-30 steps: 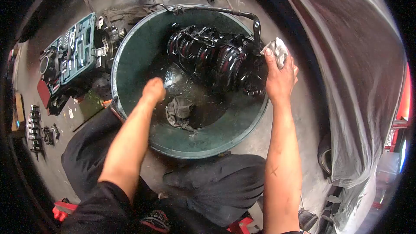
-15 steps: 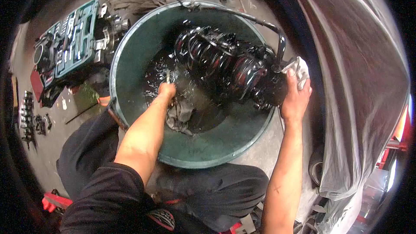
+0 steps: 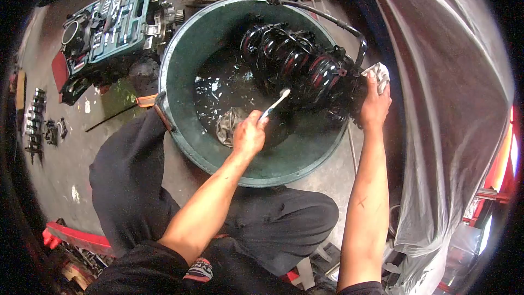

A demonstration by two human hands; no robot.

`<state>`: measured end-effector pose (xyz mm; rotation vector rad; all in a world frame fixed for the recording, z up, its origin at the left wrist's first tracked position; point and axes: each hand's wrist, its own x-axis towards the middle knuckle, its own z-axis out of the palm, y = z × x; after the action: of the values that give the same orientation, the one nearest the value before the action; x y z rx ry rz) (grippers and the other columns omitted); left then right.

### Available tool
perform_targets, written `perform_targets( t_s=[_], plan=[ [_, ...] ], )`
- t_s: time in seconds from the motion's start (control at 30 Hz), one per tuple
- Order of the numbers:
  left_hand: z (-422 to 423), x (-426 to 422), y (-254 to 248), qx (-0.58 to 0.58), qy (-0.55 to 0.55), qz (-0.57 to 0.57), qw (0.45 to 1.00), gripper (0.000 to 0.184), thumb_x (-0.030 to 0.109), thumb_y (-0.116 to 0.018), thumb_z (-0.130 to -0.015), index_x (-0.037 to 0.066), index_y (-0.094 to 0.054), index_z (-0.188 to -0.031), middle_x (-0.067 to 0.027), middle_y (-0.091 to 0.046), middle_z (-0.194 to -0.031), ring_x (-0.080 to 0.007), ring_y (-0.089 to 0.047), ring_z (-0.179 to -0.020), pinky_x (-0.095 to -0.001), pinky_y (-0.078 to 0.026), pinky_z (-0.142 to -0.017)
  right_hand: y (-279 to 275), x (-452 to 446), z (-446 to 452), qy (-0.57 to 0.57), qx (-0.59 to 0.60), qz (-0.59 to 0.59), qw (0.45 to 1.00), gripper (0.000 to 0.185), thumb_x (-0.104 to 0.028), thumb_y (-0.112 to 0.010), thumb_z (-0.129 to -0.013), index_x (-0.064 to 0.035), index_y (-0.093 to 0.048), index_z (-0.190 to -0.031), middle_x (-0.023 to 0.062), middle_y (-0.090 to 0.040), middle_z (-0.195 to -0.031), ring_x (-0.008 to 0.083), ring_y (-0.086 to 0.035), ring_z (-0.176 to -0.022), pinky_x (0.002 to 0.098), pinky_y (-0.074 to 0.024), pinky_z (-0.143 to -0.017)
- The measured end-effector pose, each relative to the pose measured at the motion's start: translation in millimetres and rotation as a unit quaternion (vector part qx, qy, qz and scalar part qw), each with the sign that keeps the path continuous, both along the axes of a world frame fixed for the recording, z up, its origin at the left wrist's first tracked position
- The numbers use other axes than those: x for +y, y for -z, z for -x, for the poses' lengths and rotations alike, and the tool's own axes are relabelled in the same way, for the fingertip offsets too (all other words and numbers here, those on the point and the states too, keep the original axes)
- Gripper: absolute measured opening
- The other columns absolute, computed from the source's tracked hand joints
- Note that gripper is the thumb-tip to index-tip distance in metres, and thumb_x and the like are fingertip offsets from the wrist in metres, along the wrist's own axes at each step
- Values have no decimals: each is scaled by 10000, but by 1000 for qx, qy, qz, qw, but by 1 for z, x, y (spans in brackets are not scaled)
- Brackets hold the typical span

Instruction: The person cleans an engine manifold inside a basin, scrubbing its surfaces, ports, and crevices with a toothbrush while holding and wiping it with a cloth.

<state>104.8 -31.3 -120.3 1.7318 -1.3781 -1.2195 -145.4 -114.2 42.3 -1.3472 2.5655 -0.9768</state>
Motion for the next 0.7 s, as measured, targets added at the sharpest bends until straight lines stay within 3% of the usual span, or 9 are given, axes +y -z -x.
perform_targets(
  t_s=[0.07,0.17,0.2,0.23,0.37,0.47,0.53,0.57,0.7],
  plan=[
    [13,-14,12,39,-14,0,999,230,264,-561,-1016,53,-650,-994,-189,-689,-806,-376,-683,-782,-477,-503,-690,2,0,2,4,-2,2,1000,785,-661,-609,-882,-62,-582,-1388,220,-664,-1277,377,-593,-1250,452,-414,-1061],
    [52,-28,61,224,-30,-39,973,275,232,-529,-1044,19,-654,-924,-98,-645,-717,-199,-626,-644,-375,-473,-606,7,-2,8,-53,-19,48,997,663,-548,-622,-937,-24,-603,-1343,167,-687,-1240,290,-622,-1189,392,-423,-1036],
    [62,-30,67,266,-29,-54,962,303,229,-516,-1058,21,-647,-880,-17,-566,-663,-88,-515,-583,-292,-415,-546,10,-2,9,-85,-31,66,994,631,-521,-624,-950,-18,-608,-1331,153,-692,-1228,268,-627,-1171,378,-425,-1028],
    [68,-29,76,336,-16,-81,938,302,232,-521,-1057,34,-644,-866,-9,-557,-658,-95,-501,-569,-290,-402,-531,13,-3,13,-89,-37,70,993,544,-450,-617,-980,-24,-613,-1317,111,-688,-1204,212,-613,-1133,346,-418,-1015],
    [56,-37,76,479,17,-225,848,339,239,-572,-1030,35,-638,-768,5,-540,-618,-82,-455,-541,-284,-372,-511,13,-3,18,-102,-63,67,990,549,-445,-603,-991,-25,-587,-1344,86,-655,-1257,206,-590,-1159,335,-397,-1032],
    [21,-67,66,74,55,-31,995,267,284,-583,-1000,85,-730,-900,-129,-703,-755,-303,-691,-717,-442,-493,-620,14,-4,14,-106,-68,86,988,556,-444,-597,-993,-26,-572,-1358,84,-631,-1294,198,-582,-1165,339,-405,-1020],
    [3,-79,35,-10,52,14,998,255,352,-604,-969,143,-750,-960,-148,-719,-876,-379,-693,-904,-513,-513,-744,14,-3,21,-97,-98,69,988,554,-431,-590,-996,-25,-560,-1372,75,-622,-1287,193,-566,-1162,337,-403,-1024],
    [-3,-75,26,39,55,-10,998,263,333,-635,-955,86,-724,-944,-179,-714,-879,-358,-692,-861,-476,-519,-746,14,-1,25,-92,-116,57,987,554,-424,-587,-997,-25,-554,-1379,71,-617,-1284,191,-559,-1160,336,-402,-1027],
    [-1,-56,18,200,132,-98,966,283,325,-592,-973,82,-723,-914,-155,-720,-905,-361,-686,-933,-461,-521,-810,16,-14,26,-119,-91,74,986,526,-414,-574,-1003,-37,-555,-1368,61,-620,-1229,163,-563,-1109,324,-451,-946]
  ],
)
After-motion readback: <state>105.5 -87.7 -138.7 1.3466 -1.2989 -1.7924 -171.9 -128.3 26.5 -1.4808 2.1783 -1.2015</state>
